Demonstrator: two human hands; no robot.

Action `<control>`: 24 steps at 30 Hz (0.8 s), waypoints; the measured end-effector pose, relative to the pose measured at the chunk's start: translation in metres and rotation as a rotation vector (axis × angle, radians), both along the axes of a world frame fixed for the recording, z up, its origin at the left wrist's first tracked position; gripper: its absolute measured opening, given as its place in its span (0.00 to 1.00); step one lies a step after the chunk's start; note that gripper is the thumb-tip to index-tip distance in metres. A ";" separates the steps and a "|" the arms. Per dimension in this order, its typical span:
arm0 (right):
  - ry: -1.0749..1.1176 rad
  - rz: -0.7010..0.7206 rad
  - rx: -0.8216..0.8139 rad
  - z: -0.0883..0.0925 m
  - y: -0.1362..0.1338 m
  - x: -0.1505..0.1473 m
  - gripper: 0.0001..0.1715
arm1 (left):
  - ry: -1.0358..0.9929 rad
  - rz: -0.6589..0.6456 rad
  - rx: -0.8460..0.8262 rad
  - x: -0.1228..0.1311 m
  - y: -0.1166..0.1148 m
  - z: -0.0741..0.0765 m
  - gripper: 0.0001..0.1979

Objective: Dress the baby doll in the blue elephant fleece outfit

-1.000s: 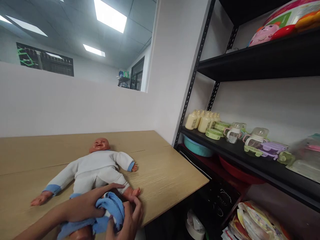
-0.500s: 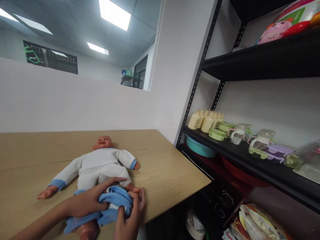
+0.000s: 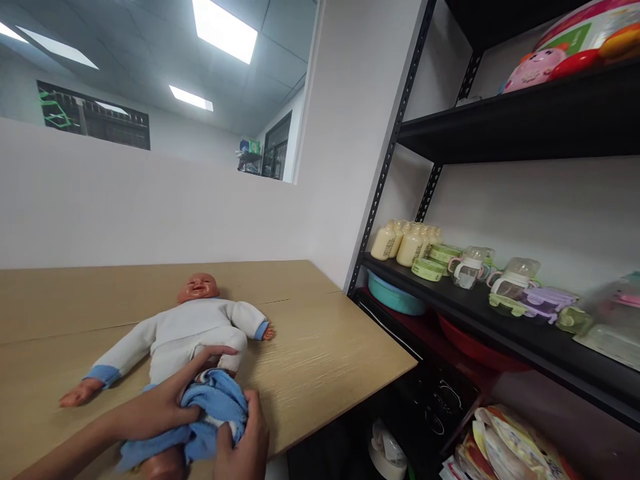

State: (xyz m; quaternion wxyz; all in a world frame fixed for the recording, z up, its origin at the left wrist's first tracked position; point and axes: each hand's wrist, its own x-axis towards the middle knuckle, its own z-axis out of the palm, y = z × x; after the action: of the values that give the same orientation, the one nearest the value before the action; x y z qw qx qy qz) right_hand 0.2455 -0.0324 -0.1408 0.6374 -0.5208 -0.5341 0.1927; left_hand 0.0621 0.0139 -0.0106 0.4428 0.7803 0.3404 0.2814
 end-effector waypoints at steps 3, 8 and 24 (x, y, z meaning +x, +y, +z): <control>-0.020 -0.021 -0.034 0.013 -0.001 0.003 0.23 | 0.031 0.030 -0.006 -0.001 -0.002 0.008 0.46; 0.021 0.102 -0.097 0.027 0.006 0.012 0.24 | 0.044 0.074 -0.041 -0.003 -0.002 0.022 0.40; 0.211 0.548 -0.097 0.063 0.027 0.022 0.16 | -0.035 0.122 -0.088 -0.016 0.016 0.008 0.36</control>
State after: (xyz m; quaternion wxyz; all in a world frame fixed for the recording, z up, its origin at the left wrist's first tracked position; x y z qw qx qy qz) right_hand 0.2674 -0.0057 -0.0782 0.5881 -0.3640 -0.5758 0.4361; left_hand 0.0465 0.0295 -0.0030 0.4644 0.7329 0.3918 0.3061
